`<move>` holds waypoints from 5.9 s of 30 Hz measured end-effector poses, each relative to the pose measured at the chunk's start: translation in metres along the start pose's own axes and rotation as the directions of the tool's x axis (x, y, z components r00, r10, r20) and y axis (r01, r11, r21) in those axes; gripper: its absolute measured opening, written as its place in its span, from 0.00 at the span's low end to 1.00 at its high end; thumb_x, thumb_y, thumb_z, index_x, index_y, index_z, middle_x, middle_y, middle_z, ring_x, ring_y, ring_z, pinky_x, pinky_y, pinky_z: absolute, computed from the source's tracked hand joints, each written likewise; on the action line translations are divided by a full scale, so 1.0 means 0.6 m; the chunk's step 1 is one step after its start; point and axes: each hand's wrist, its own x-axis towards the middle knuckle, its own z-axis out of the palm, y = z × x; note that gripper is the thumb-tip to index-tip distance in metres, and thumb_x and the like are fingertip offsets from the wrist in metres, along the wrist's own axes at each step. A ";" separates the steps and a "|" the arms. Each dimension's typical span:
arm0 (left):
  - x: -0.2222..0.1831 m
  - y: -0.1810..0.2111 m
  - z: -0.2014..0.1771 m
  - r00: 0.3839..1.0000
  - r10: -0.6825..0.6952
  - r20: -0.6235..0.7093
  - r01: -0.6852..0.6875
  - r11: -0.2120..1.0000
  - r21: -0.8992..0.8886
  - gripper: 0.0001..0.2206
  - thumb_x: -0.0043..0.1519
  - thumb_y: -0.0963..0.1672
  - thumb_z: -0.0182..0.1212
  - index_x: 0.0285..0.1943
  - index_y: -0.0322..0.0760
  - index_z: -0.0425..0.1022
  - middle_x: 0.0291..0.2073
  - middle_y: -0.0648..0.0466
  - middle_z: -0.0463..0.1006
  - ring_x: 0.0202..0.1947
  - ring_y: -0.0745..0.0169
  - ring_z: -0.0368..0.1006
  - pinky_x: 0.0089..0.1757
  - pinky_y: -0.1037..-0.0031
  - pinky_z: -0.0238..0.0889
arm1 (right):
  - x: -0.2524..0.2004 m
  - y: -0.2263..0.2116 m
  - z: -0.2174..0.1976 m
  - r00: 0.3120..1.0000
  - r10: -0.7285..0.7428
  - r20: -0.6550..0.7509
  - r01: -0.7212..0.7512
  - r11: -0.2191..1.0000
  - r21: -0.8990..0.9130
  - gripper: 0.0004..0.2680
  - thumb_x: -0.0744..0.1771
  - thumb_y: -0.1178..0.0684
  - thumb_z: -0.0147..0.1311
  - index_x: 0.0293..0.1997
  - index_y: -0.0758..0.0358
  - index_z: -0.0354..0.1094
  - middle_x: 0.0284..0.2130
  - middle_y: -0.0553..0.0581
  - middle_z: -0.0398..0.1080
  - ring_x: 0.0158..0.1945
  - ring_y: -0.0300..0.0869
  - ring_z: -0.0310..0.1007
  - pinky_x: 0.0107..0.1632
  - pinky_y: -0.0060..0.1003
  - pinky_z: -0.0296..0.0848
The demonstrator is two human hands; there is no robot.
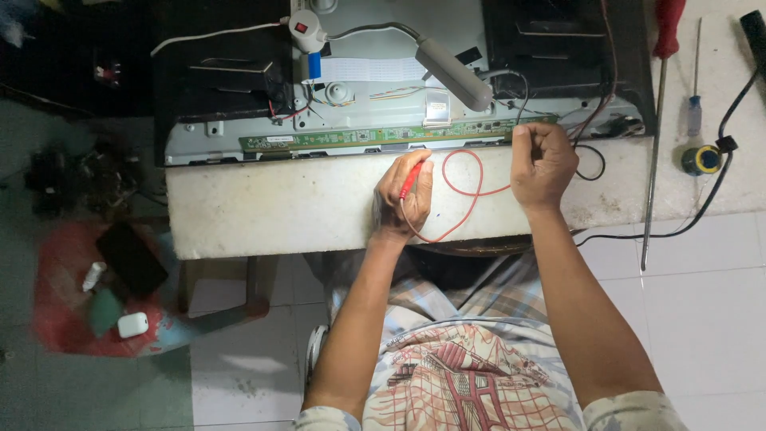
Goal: Testing a circuit board with a multimeter and soldering components during an electronics repair task.
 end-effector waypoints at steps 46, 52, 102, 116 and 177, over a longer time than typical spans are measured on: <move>0.034 -0.043 0.012 0.970 0.238 -0.045 -0.216 0.934 0.283 0.09 0.68 0.42 0.53 0.51 0.37 0.79 0.45 0.48 0.79 0.47 0.49 0.78 0.50 0.65 0.67 | 0.022 -0.002 0.012 0.983 -0.178 -0.042 0.161 0.951 -0.263 0.09 0.64 0.62 0.69 0.42 0.59 0.72 0.34 0.49 0.61 0.39 0.45 0.69 0.46 0.39 0.67; 0.027 -0.030 0.006 0.976 0.196 0.095 -0.215 0.798 0.563 0.11 0.69 0.44 0.50 0.52 0.43 0.79 0.58 0.48 0.74 0.64 0.50 0.66 0.57 0.62 0.53 | 0.017 0.007 0.006 0.984 -0.173 -0.052 0.154 0.954 -0.259 0.09 0.64 0.67 0.64 0.44 0.63 0.73 0.35 0.52 0.64 0.41 0.46 0.67 0.47 0.40 0.68; 0.022 -0.018 0.000 0.977 0.121 0.177 -0.208 0.722 0.660 0.29 0.52 0.35 0.58 0.65 0.50 0.75 0.63 0.47 0.73 0.60 0.48 0.70 0.55 0.57 0.55 | 0.015 -0.028 -0.003 0.976 0.167 -0.137 -0.163 0.986 0.035 0.15 0.61 0.73 0.43 0.46 0.63 0.69 0.46 0.56 0.64 0.42 0.43 0.67 0.42 0.33 0.72; 0.029 -0.022 -0.002 0.968 0.231 0.097 -0.245 0.796 0.553 0.26 0.55 0.31 0.56 0.62 0.41 0.78 0.58 0.46 0.77 0.56 0.47 0.72 0.55 0.60 0.66 | 0.031 -0.043 -0.005 0.996 -0.085 0.034 0.089 0.988 -0.129 0.09 0.64 0.64 0.62 0.46 0.66 0.68 0.49 0.60 0.64 0.55 0.52 0.64 0.59 0.47 0.68; 0.020 -0.033 -0.063 0.998 0.029 -0.051 -0.021 0.990 0.141 0.04 0.63 0.43 0.65 0.36 0.42 0.74 0.32 0.56 0.75 0.36 0.54 0.79 0.37 0.74 0.74 | -0.009 -0.050 0.013 0.971 -0.197 0.137 0.206 0.977 -0.055 0.08 0.65 0.57 0.65 0.48 0.56 0.77 0.26 0.50 0.76 0.26 0.42 0.76 0.33 0.35 0.75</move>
